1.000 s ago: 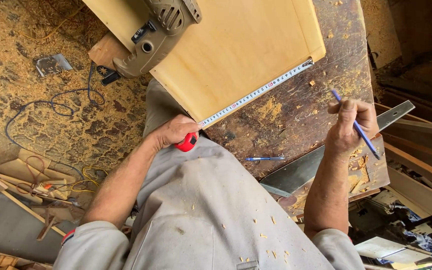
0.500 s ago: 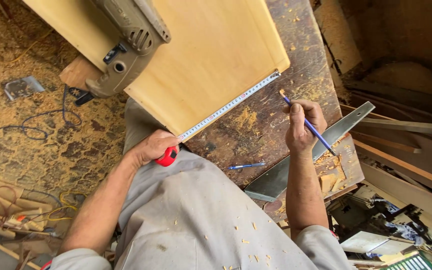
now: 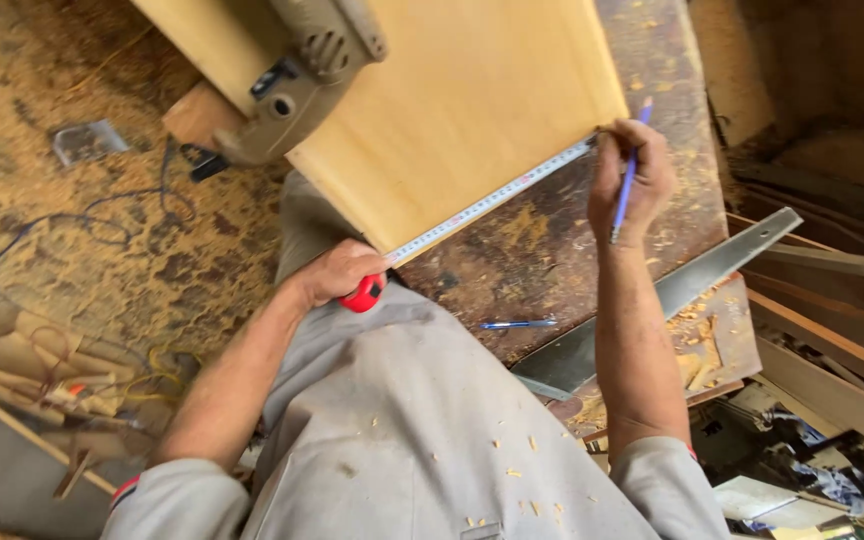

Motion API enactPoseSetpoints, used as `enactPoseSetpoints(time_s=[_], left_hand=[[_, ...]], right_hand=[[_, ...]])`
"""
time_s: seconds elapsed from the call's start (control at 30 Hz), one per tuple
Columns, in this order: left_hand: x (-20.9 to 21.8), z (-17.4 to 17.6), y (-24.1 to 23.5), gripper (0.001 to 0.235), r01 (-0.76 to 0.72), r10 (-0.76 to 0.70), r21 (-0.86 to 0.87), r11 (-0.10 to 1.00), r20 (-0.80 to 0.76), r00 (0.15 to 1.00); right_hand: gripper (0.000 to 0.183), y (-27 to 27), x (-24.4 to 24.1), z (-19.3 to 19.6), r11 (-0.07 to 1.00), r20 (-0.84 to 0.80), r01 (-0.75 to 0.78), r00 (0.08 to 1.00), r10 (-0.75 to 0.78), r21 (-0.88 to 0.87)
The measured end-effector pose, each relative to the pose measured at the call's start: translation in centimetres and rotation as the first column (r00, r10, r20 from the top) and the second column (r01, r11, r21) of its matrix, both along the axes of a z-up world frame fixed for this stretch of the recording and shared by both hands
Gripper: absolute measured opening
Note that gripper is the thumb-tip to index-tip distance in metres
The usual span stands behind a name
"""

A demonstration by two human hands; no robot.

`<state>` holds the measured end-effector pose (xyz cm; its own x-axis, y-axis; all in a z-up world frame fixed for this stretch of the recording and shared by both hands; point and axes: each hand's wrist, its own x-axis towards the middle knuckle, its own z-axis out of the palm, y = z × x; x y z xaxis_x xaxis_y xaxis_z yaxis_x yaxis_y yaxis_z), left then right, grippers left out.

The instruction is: The person picks up a power drill from the workbench, then uses a tape measure and pencil to mark measurement lines along the edges of a wooden board, repositioning the tape to mark several spots. The person then drills holes into the board along the marked line with the electric drill.

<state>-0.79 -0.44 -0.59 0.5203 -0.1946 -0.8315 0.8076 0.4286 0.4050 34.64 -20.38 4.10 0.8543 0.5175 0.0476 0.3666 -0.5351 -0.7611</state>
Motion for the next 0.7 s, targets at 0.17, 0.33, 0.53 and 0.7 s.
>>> enactPoseSetpoints(time_s=[0.17, 0.33, 0.53, 0.7], left_hand=[[0.8, 0.6, 0.4, 0.036, 0.010, -0.010, -0.023, 1.000, 0.019, 1.000], [0.8, 0.4, 0.4, 0.038, 0.015, -0.014, -0.034, 0.999, 0.040, 0.999], [0.7, 0.4, 0.6, 0.038, 0.045, -0.043, -0.047, 0.998, 0.027, 0.999], [1.1, 0.7, 0.4, 0.038, 0.036, -0.035, -0.031, 0.999, 0.010, 0.999]], right_hand=[[0.010, -0.6, -0.3, -1.3, 1.000, 0.036, 0.025, 0.999, -0.025, 0.002], [0.010, -0.8, -0.4, -1.8, 1.000, 0.084, 0.016, 0.996, -0.015, -0.013], [0.010, -1.4, -0.5, -2.6, 0.999, 0.018, 0.053, 0.998, -0.053, 0.010], [0.009, -0.8, -0.6, -1.8, 1.000, 0.099, 0.028, 0.995, -0.029, 0.012]])
